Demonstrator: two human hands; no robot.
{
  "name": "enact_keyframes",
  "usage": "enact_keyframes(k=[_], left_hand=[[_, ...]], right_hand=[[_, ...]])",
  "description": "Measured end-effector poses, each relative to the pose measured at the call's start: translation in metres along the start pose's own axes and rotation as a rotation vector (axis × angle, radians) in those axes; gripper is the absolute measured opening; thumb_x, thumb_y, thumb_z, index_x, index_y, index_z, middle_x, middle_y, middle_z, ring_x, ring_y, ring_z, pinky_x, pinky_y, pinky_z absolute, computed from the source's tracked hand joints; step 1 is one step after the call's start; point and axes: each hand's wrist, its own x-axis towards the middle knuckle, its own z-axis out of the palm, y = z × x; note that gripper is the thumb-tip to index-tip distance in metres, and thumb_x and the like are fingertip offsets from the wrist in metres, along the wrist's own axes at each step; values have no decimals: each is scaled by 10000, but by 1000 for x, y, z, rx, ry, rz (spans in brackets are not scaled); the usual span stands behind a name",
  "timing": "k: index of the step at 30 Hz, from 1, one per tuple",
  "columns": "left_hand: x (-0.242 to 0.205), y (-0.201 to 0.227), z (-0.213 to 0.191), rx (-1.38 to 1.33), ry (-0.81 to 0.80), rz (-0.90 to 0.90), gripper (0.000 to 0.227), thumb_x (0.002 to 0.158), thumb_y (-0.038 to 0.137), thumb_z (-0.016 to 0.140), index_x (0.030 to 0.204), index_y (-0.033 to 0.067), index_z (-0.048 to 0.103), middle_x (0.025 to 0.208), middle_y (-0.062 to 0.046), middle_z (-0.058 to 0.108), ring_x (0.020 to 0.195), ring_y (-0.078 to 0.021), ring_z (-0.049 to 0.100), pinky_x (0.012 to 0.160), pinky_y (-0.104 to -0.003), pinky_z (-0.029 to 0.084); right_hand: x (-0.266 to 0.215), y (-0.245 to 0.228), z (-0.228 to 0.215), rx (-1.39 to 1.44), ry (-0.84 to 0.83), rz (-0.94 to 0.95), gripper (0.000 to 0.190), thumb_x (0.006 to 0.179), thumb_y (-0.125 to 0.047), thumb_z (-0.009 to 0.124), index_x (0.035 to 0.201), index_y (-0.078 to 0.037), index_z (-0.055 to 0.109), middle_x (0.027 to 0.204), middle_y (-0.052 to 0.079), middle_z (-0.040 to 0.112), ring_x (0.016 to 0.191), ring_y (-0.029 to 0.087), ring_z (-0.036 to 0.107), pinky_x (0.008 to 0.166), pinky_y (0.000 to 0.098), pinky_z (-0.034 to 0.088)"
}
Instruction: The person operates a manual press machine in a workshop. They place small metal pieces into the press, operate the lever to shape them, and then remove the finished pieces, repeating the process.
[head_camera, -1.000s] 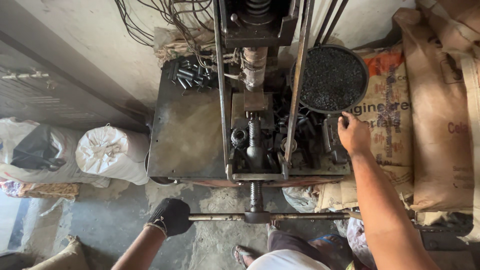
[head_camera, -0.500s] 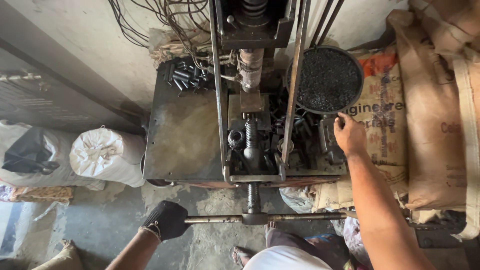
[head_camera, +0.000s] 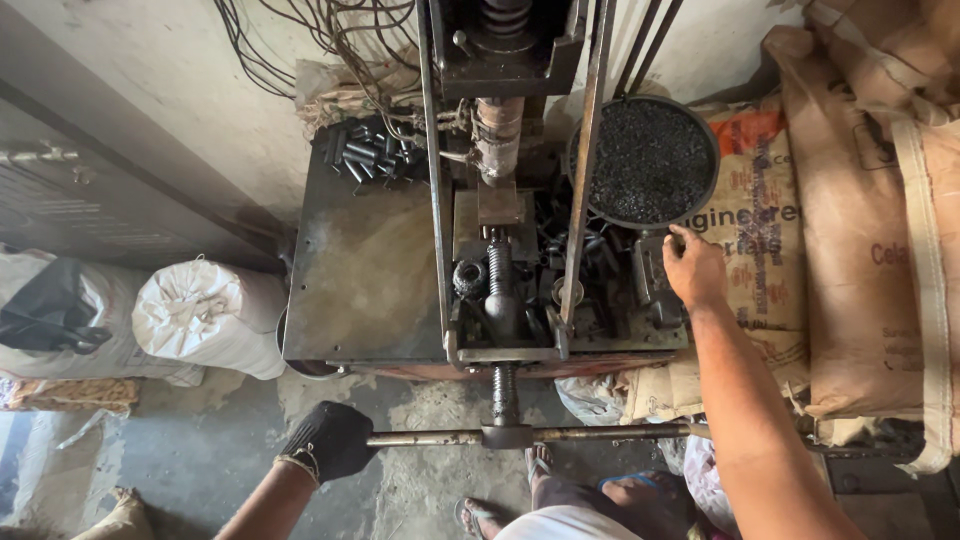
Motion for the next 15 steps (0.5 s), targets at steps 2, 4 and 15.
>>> enact_keyframes(k=[2,4,15], left_hand=[[0,0,2,-20,0,-13,293,806,418,728,753,133,766,706,-141,709,733,-381,699,692,-505,554],[1,-1,3,-6,-11,-14,291,800,405,725,726,126,762,713,-137,709,732,-374,704,692,-499,557],[1,-1,4,23,-9,-8,295,800,409,721,717,129,753,726,-132,702,727,-379,694,675,-507,551]], right_hand=[[0,-2,-1,-14,-19,28,310,994,-301,664,1246,-141,746,957,216,746,888,382,731,811,444,580],[0,-4,-3,-4,-25,35,312,989,-297,663,1246,-138,744,954,214,746,878,377,732,797,441,579],[-1,0,-2,60,-8,-15,284,994,-259,663,1222,-112,749,941,209,750,855,344,748,795,412,582]])
